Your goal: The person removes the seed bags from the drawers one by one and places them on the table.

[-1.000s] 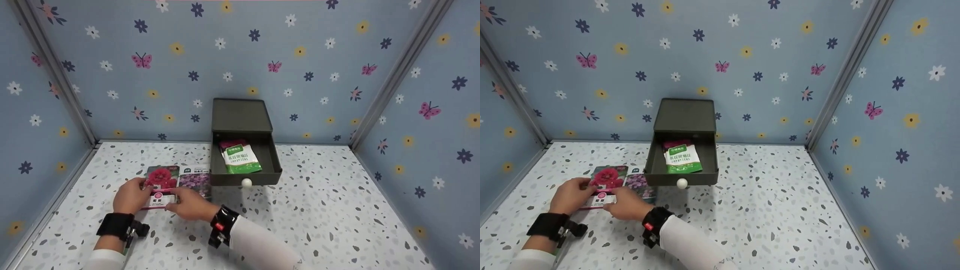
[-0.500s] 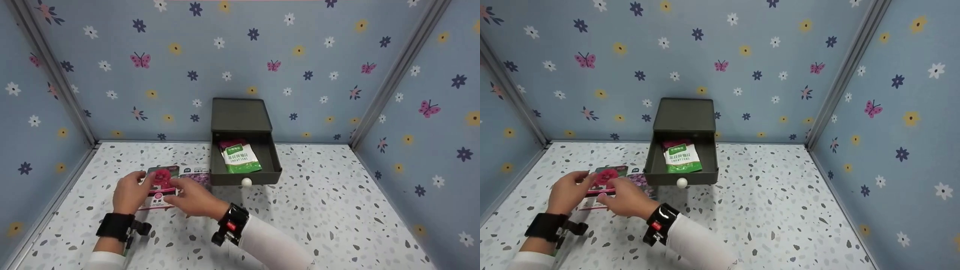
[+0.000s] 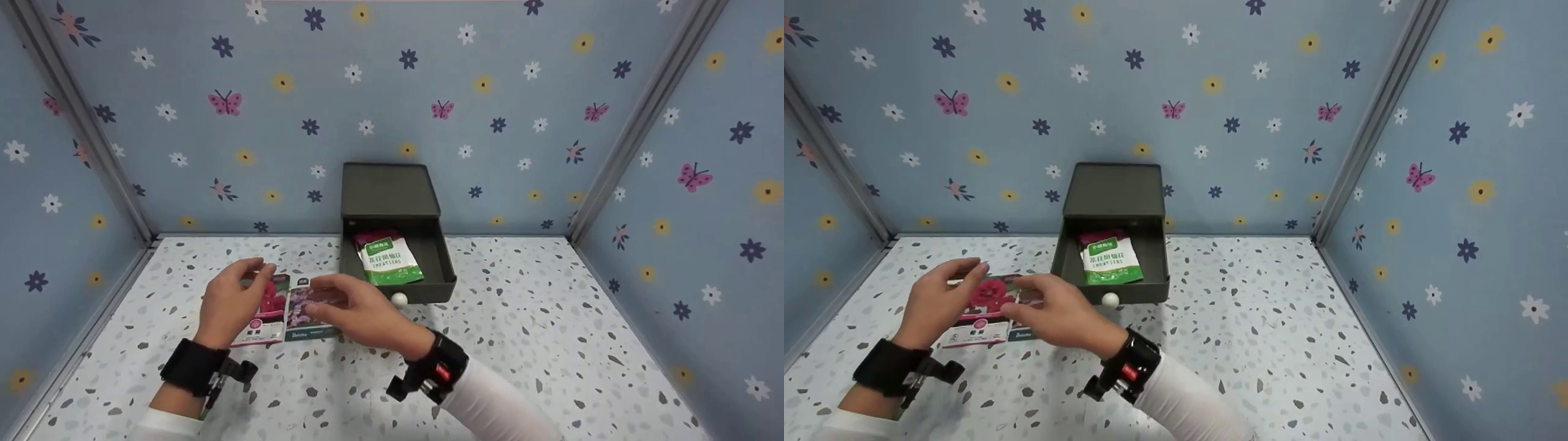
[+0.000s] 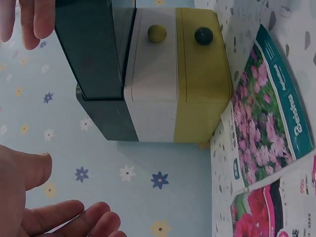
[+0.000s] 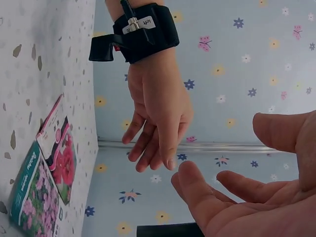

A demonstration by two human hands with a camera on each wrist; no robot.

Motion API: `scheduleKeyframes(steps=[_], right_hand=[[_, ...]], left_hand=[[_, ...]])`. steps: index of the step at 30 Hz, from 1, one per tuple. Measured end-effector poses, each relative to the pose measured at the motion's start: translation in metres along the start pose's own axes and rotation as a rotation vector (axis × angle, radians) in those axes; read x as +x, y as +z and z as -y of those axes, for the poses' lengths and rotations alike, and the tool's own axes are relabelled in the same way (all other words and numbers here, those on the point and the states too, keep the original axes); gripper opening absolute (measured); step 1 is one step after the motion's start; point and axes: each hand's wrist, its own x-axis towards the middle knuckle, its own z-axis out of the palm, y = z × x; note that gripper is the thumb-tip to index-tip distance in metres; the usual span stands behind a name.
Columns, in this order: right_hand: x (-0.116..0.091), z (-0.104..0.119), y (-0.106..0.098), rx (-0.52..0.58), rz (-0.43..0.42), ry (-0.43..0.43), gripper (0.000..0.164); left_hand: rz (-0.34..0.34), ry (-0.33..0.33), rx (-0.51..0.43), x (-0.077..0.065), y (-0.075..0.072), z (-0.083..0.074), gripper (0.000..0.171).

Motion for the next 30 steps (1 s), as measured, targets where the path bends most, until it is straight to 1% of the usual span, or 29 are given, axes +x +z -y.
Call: scheduleKeyframes(steps=[5, 11, 16, 20, 22, 26, 30], right_hand=[[-0.012, 0.001, -0.024, 0.041, -0.055, -0.029, 0.045], [-0.019, -0.004, -0.057, 0.028, -0.146, -0.048, 0.040], [-0.018, -0.011, -0.083, -0.050, -0.239, -0.028, 0.039], [-0.012, -0.020, -0.102, -0.146, -0.293, 0.011, 0.043], [-0.010, -0.024, -0.111, -0.196, -0.312, 0.048, 0.045], [-0.006, -0.029, -0.124, -0.273, -0.329, 0.116, 0.048], [-0.002, -0.029, -0.130, -0.330, -0.306, 0.148, 0.051]], left_hand=[[-0.003, 0.081, -0.041, 0.000, 0.004, -0.023, 0.044], [0.000, 0.170, -0.093, 0.003, 0.016, -0.050, 0.039], [0.003, 0.257, -0.126, 0.008, 0.025, -0.073, 0.035], [0.020, 0.323, -0.162, 0.011, 0.034, -0.088, 0.032], [0.033, 0.343, -0.170, 0.012, 0.038, -0.094, 0.032], [0.050, 0.371, -0.173, 0.011, 0.046, -0.103, 0.030], [0.080, 0.398, -0.153, 0.012, 0.052, -0.113, 0.029]])
